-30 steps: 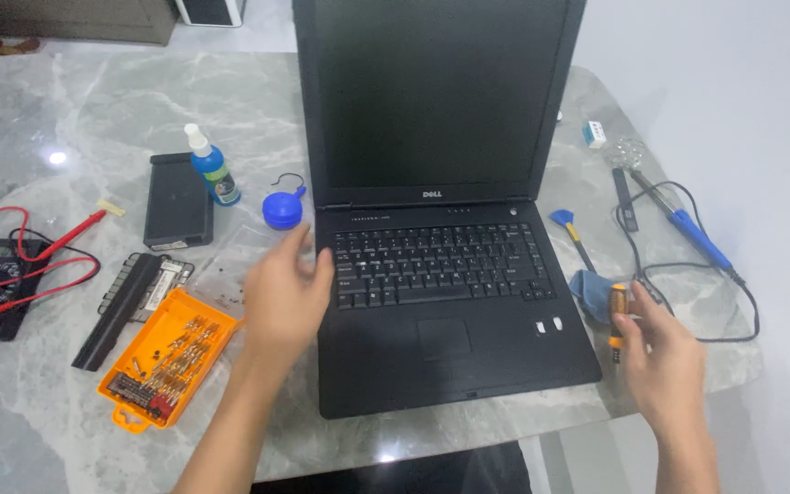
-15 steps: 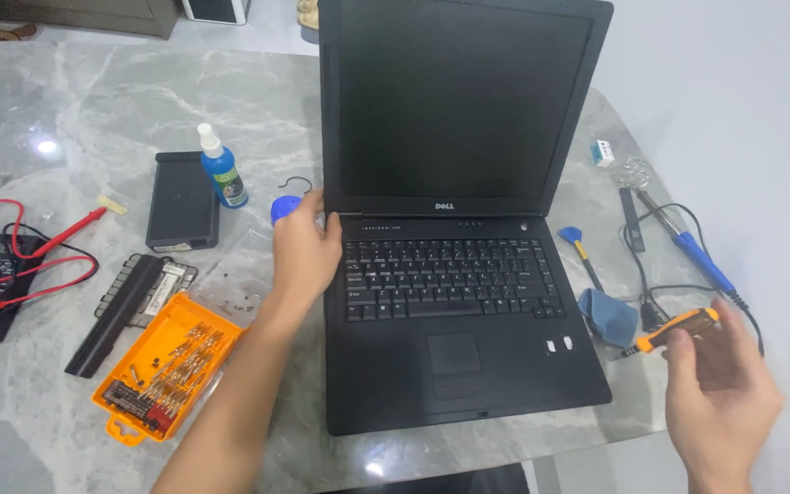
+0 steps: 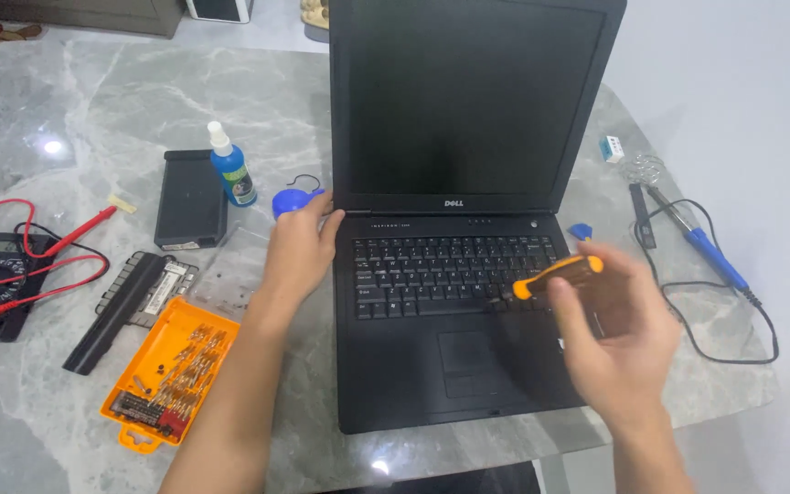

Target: The person opens a black Dell laptop and uses a yellow screwdriver to remove screws from the screen bezel. They unscrew fasteners from the top and sides of the display frame, then carefully lift the bezel away from the screen.

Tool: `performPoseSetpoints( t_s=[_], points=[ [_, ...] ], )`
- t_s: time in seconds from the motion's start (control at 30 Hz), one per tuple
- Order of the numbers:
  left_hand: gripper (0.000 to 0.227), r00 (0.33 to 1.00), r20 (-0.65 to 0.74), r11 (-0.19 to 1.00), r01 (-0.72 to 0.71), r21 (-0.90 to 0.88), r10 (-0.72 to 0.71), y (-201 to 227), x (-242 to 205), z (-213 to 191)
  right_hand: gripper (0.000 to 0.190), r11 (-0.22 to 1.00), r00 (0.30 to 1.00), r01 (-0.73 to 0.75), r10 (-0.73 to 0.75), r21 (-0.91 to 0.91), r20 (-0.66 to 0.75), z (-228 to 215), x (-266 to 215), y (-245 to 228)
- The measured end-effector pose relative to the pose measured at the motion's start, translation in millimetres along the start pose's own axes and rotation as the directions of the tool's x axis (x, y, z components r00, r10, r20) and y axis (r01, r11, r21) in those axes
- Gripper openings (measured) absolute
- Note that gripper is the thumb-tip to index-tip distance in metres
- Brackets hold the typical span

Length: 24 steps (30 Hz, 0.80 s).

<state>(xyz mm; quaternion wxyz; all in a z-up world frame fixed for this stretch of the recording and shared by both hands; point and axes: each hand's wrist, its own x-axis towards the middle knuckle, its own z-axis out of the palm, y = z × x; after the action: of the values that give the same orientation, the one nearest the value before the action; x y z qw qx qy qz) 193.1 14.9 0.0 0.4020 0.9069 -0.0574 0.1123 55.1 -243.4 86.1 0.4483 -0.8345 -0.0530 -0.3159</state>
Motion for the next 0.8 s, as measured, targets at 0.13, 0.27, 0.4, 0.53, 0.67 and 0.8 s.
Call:
performPoseSetpoints(
  t_s=[0.13,0.27,0.4,0.53,0.67,0.8],
  points=[
    [0.038,0.998,0.036,0.997,0.041,0.061,-0.043,6,-3,-2,0.032,0.999,0.997,0.04,-0.04,-0.011,0.063,11,-3,-2],
    [0.029,0.996,-0.075,0.999,-0.045,0.01,0.046,-9,2,15,0.03,0.999,0.995,0.038,-0.037,-0.005,0.092,19,-7,1],
    [0.03,0.978,-0.137,0.983,0.144,-0.111,-0.159,-5,-3,29,0.024,0.996,0.991,0.004,-0.016,0.085,0.133,31,2,-9],
    [0.034,0.956,-0.139,0.931,0.21,-0.299,-0.26,5,-10,28,0.024,0.978,0.964,0.032,-0.085,0.208,0.25,60,25,-18],
    [0.033,0.967,-0.121,0.903,0.158,-0.4,-0.223,27,-24,7,0.027,0.959,0.931,0.084,-0.172,0.27,0.321,106,45,-14],
    [0.033,0.967,-0.138,0.907,0.142,-0.397,-0.212,25,-23,7,0.026,0.984,0.916,0.09,-0.143,0.156,0.374,139,41,2]
  ],
)
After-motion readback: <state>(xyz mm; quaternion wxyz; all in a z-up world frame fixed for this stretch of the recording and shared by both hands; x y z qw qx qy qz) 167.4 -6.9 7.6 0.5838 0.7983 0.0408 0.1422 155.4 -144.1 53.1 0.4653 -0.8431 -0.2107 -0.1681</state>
